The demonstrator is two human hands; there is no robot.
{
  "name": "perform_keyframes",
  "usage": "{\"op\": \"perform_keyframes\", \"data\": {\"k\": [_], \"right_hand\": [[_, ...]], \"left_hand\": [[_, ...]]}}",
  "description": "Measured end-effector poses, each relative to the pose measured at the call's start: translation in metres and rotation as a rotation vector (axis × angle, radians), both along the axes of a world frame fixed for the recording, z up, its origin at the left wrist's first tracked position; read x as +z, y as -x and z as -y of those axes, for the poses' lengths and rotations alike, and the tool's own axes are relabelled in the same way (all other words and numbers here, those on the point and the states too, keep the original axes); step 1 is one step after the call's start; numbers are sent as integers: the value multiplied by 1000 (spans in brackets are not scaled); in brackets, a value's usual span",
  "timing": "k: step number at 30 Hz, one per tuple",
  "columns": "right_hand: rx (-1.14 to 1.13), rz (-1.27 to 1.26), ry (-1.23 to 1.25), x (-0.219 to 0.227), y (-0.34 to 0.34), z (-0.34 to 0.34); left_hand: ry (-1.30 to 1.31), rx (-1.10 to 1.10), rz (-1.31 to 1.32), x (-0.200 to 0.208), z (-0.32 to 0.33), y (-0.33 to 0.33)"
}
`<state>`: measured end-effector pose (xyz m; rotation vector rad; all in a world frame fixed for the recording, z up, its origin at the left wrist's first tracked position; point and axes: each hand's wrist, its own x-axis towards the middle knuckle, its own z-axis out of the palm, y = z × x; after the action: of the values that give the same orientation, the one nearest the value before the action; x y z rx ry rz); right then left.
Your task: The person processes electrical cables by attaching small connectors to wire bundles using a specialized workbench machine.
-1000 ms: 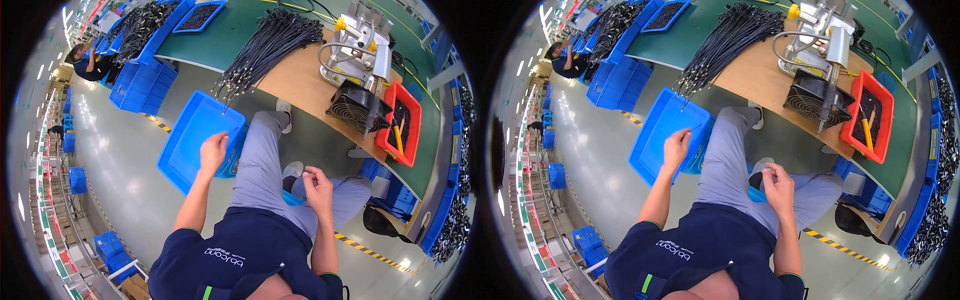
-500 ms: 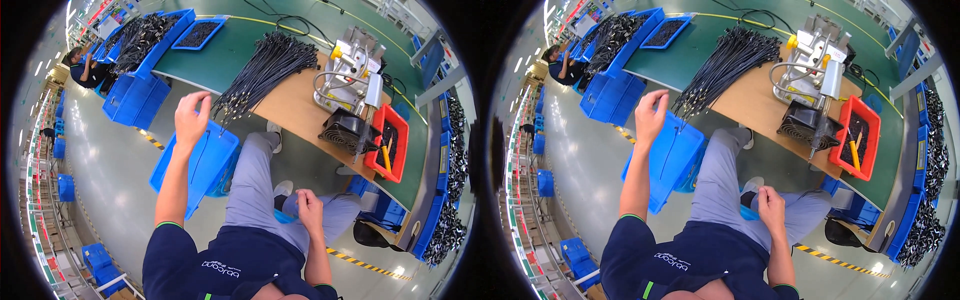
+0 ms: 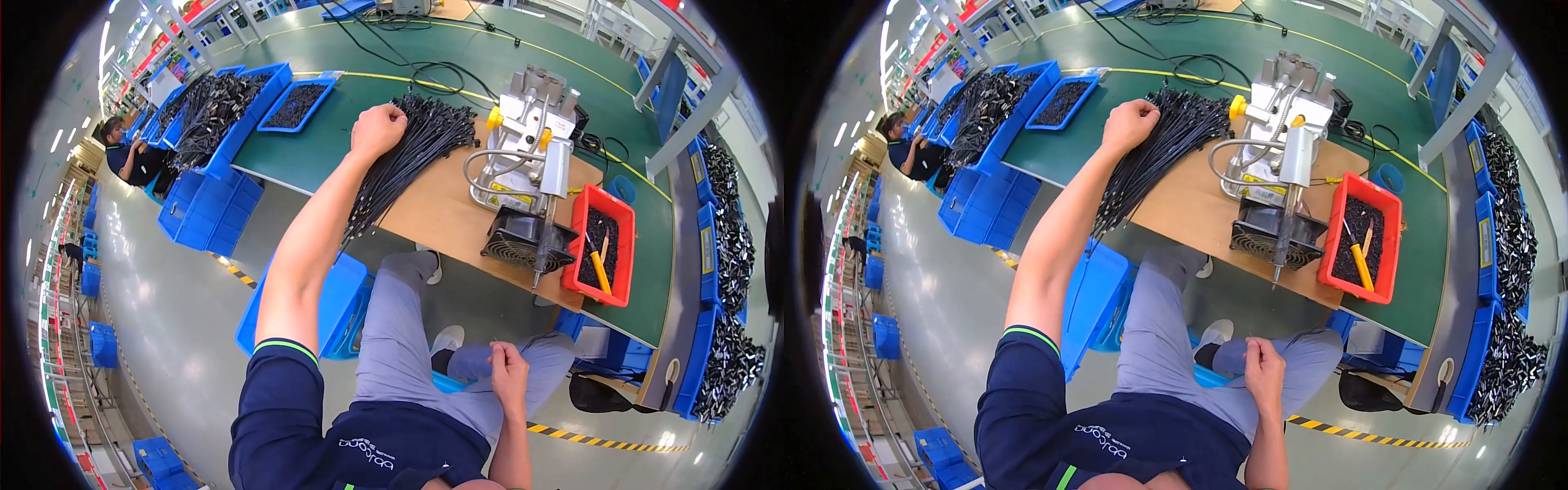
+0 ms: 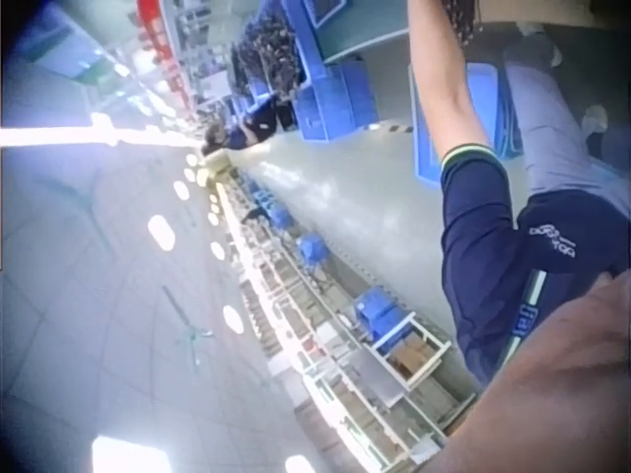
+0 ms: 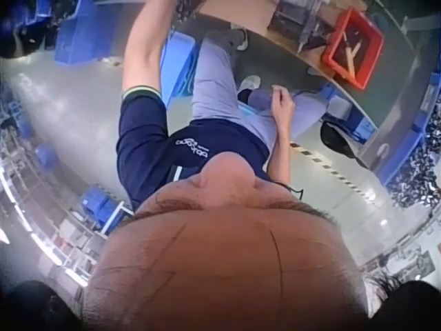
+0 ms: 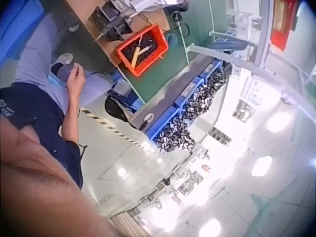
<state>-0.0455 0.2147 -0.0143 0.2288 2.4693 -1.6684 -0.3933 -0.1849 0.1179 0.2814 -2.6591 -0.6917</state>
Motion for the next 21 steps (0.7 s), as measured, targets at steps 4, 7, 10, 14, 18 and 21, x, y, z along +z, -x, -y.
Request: {"op": "perform_keyframes", "data": {"k": [4, 7, 10, 14, 18, 21], "right_hand": [[-56, 8, 16, -1, 2, -8], [-63, 41, 3, -5, 3, -14], [-81, 50, -4, -4, 3, -15], [-98, 48, -18, -4, 4, -16], [-119, 34, -27, -4, 6, -16], [-118, 37, -19, -8, 5, -15]], "left_hand": [[-62, 112, -64, 1, -2, 33], [23, 136, -119, 6, 6, 58], [140, 172, -115, 4, 3, 76], [132, 140, 60, 7, 2, 93], [-115, 92, -149, 29, 12, 104], [-232, -70, -383, 68, 18, 98]]}}
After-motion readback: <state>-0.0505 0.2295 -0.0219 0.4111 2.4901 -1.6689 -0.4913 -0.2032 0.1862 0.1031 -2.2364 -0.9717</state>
